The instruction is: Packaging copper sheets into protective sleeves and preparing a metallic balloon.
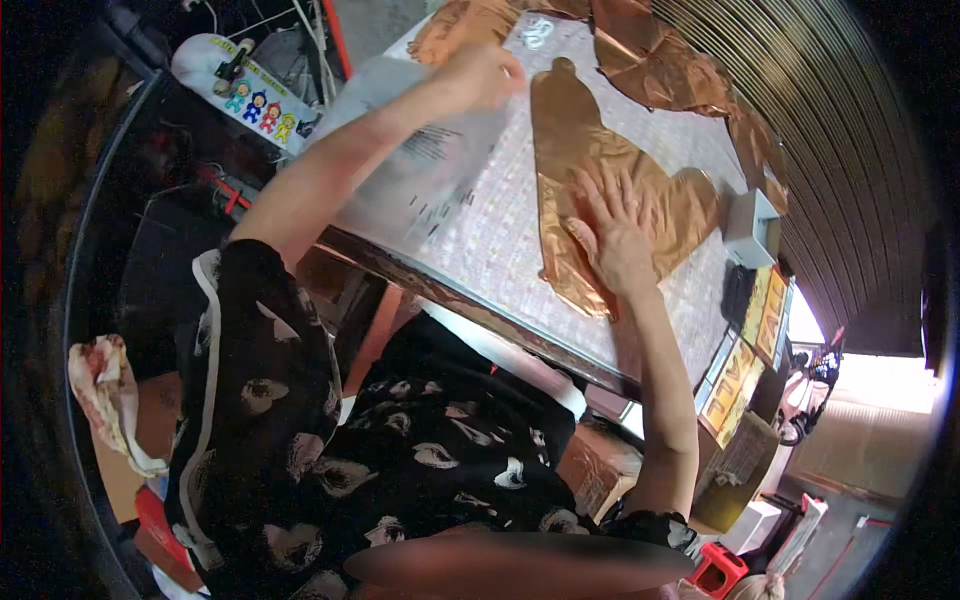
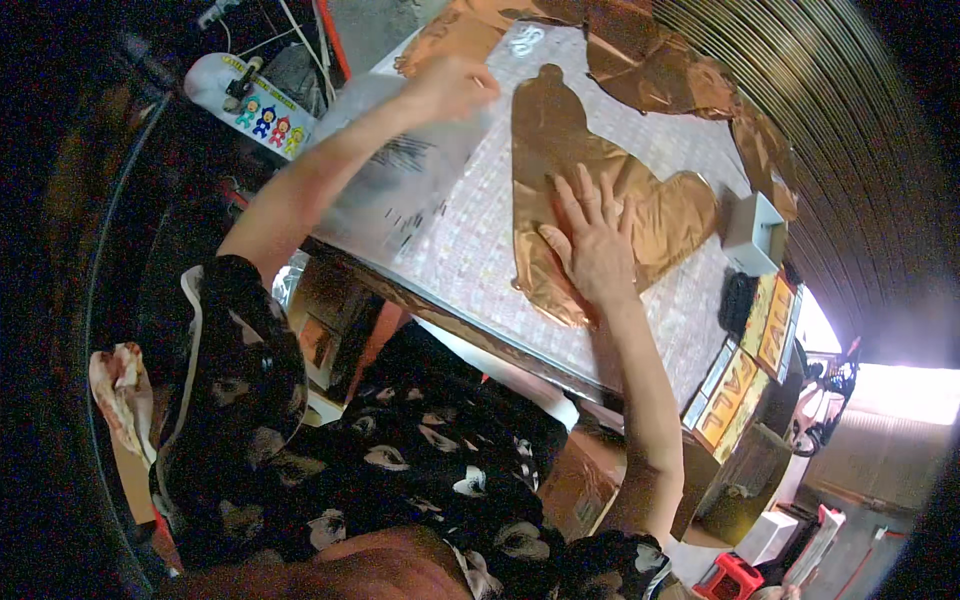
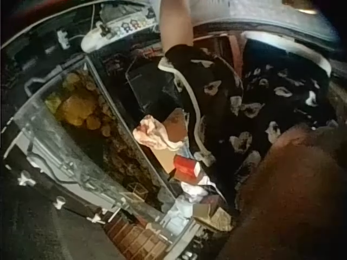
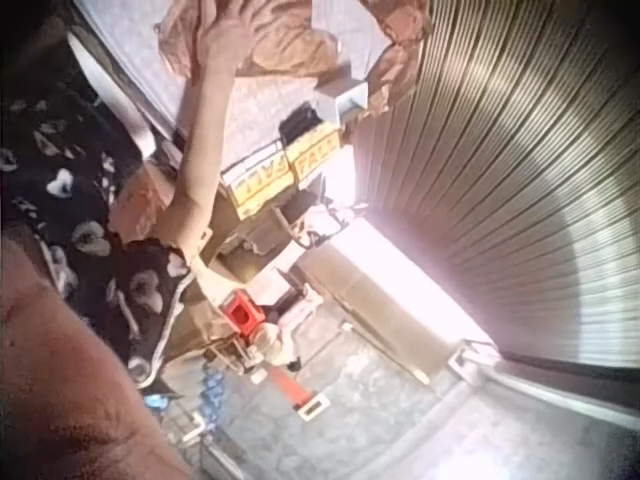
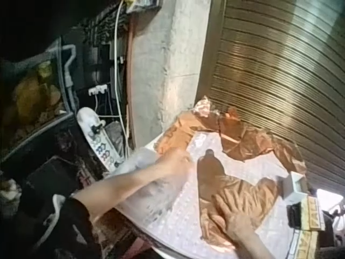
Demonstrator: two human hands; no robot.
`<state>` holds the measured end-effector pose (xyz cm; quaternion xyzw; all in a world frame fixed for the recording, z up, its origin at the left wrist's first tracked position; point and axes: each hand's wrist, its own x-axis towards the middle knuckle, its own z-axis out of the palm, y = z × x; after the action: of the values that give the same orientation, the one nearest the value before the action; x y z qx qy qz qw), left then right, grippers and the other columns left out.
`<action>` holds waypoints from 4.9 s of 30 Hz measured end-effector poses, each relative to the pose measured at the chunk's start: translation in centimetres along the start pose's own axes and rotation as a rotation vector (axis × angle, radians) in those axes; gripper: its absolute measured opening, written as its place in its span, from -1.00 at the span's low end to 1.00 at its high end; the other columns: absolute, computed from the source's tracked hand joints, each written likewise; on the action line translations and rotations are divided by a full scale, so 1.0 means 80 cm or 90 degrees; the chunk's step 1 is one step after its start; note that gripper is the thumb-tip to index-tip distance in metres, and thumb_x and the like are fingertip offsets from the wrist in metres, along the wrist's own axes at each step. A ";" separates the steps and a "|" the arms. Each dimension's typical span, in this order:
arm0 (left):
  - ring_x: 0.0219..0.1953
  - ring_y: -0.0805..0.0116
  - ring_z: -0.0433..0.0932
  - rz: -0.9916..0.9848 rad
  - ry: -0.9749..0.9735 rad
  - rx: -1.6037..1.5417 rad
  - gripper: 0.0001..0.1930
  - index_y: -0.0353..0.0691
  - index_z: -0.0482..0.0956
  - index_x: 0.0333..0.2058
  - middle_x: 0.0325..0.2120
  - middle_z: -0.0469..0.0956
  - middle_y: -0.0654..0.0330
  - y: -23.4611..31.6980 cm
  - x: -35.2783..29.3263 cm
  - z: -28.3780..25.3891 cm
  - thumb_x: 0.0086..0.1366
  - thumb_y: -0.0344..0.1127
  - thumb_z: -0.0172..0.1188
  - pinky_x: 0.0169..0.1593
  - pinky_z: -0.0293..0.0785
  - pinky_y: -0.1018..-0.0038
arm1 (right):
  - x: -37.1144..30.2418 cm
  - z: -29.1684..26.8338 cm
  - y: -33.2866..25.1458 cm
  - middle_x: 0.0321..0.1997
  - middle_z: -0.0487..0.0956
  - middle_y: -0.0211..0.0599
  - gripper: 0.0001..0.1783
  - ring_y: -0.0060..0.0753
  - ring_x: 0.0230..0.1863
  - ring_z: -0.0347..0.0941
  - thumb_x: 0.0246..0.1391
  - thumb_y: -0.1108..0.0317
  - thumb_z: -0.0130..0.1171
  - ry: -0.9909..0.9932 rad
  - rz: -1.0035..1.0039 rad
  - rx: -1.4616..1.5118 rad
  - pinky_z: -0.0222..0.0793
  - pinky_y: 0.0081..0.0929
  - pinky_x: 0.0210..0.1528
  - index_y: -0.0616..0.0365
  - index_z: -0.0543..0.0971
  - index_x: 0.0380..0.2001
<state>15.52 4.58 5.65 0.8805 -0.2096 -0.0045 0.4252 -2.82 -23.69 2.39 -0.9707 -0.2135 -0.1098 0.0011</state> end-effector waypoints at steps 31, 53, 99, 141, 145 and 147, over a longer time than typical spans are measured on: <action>-0.29 0.44 0.63 -0.064 -0.020 0.020 -0.67 -0.21 0.79 -0.22 -0.37 0.71 0.25 -0.235 0.099 -0.129 0.21 -0.06 0.46 -0.15 0.52 0.49 | 0.407 0.140 -0.040 -0.33 0.67 -0.52 -0.81 -0.69 -0.34 0.46 0.22 0.42 0.36 0.024 0.062 0.908 0.42 -0.66 -0.23 0.24 0.73 -0.12; -0.39 0.42 0.63 0.097 -0.055 0.033 -0.72 -0.26 0.78 -0.26 -0.42 0.72 0.16 -0.193 0.087 -0.113 0.21 -0.16 0.46 -0.23 0.54 0.46 | 0.405 0.172 -0.002 -0.54 0.62 0.01 -0.68 -0.47 -0.52 0.47 0.20 0.15 0.36 0.183 0.215 0.619 0.45 -0.34 -0.34 0.24 0.72 -0.33; -0.43 0.57 0.55 -0.163 -0.121 -0.110 -0.75 -0.27 0.75 -0.42 -0.44 0.70 0.33 -0.153 0.111 -0.125 0.18 -0.18 0.53 -0.36 0.47 0.57 | 0.389 0.125 -0.030 -0.29 0.73 -0.38 -0.61 -0.69 -0.32 0.54 0.06 0.18 0.55 0.161 0.131 0.913 0.44 -0.69 -0.26 0.29 0.74 -0.19; -0.12 0.11 0.65 0.214 0.016 0.249 -0.69 -0.16 0.65 0.01 -0.21 0.66 0.06 -0.141 0.089 -0.089 0.35 -0.20 0.26 0.02 0.56 0.23 | 0.410 0.149 -0.027 -0.38 0.76 -0.13 -0.76 -0.48 -0.41 0.63 0.12 0.27 0.42 0.214 0.146 0.804 0.53 -0.40 -0.23 0.19 0.78 -0.22; -0.05 -0.02 0.64 0.203 -0.021 0.372 -0.68 -0.14 0.66 -0.05 -0.17 0.67 0.03 -0.146 0.115 -0.079 0.41 -0.07 0.16 0.06 0.53 0.08 | 0.474 0.142 0.050 -0.41 0.76 -0.19 -0.76 -0.48 -0.41 0.63 0.10 0.27 0.43 0.226 0.327 0.692 0.54 -0.40 -0.22 0.19 0.78 -0.23; -0.04 -0.03 0.63 0.070 -0.112 0.427 -0.67 -0.16 0.65 -0.07 -0.14 0.67 0.04 -0.156 0.114 -0.089 0.41 -0.06 0.16 0.08 0.52 0.07 | 0.485 0.089 0.040 -0.33 0.75 -0.20 -0.76 -0.41 -0.35 0.64 0.21 0.33 0.31 0.229 0.330 0.650 0.56 -0.41 -0.24 0.24 0.75 -0.15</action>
<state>29.75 13.35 2.39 0.9547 -0.2824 0.0119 0.0925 34.38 -10.18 3.92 -0.8341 0.0077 -0.1521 0.5302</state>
